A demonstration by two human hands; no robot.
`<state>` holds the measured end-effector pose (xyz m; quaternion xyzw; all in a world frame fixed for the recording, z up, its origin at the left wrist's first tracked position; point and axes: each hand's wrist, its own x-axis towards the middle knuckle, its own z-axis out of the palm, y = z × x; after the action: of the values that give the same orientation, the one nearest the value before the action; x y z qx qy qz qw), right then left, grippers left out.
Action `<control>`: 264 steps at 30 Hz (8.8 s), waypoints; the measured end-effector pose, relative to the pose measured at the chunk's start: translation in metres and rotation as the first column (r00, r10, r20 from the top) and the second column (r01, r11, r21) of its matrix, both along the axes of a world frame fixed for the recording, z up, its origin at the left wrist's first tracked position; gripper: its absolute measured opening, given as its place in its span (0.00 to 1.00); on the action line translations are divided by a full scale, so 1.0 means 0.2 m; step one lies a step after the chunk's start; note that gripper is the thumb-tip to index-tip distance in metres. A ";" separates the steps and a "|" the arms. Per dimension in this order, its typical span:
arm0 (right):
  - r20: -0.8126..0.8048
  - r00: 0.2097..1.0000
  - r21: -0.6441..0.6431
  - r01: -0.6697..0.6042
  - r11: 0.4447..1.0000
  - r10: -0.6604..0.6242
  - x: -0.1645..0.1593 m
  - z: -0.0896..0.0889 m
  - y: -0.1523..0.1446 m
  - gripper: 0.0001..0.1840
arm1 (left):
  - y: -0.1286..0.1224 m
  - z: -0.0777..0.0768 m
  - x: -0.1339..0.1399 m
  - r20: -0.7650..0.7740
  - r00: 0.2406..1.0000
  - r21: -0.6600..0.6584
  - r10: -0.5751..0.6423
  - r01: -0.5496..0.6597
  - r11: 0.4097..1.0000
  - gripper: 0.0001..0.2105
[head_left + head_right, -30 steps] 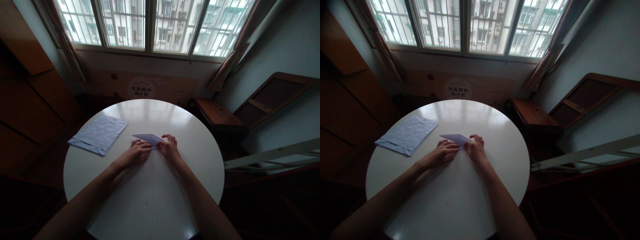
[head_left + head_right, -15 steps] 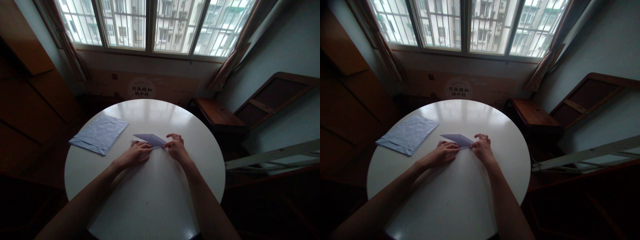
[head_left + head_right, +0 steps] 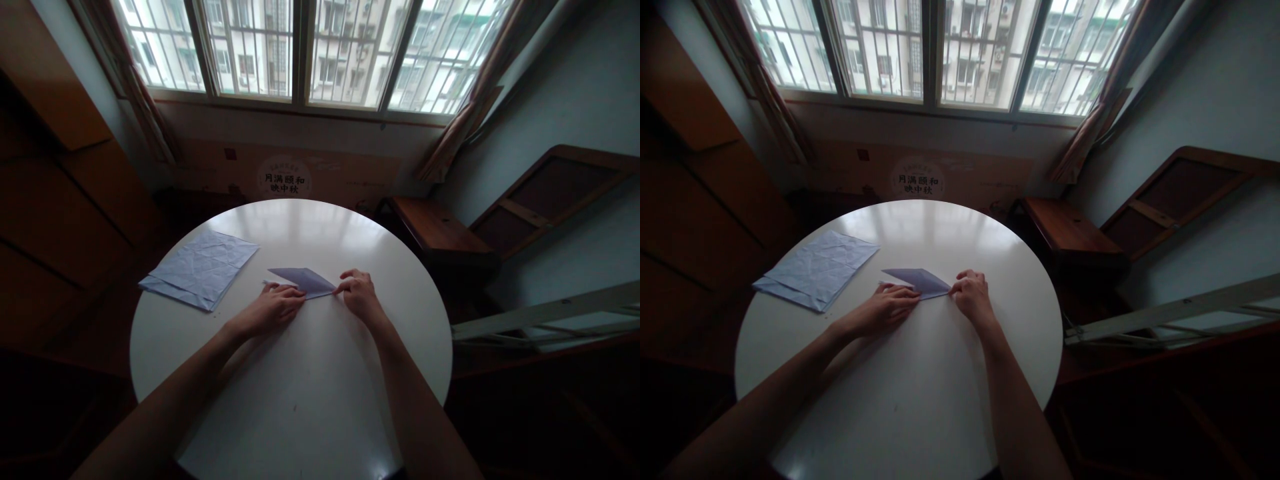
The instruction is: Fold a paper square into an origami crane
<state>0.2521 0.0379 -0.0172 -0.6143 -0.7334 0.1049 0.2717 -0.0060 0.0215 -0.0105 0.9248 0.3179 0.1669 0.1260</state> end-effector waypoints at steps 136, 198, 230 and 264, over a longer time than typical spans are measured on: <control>0.023 0.918 0.030 -0.396 0.918 0.395 -0.22 -0.10 -0.05 0.18 | 0.04 -0.03 -0.03 -0.054 0.952 -0.002 0.300 -0.301 0.954 0.15; 0.161 0.914 -0.062 -0.367 0.928 0.372 -0.13 0.01 -0.06 0.04 | 0.06 -0.06 -0.03 0.185 0.962 -0.068 0.203 -0.193 0.979 0.03; 0.125 0.956 -0.053 -0.262 0.964 0.267 -0.29 -0.04 -0.08 0.08 | 0.05 -0.08 0.02 0.181 0.902 -0.122 0.392 -0.375 0.919 0.04; 0.138 0.960 -0.171 -0.217 0.961 0.242 -0.30 0.00 -0.09 0.08 | 0.12 -0.06 -0.05 0.207 0.943 -0.260 0.259 -0.203 0.944 0.10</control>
<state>0.1929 0.0198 -0.0166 -0.5503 -0.8087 0.1432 0.1503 -0.0150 0.0457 -0.0226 0.8327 0.4248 0.2515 0.2511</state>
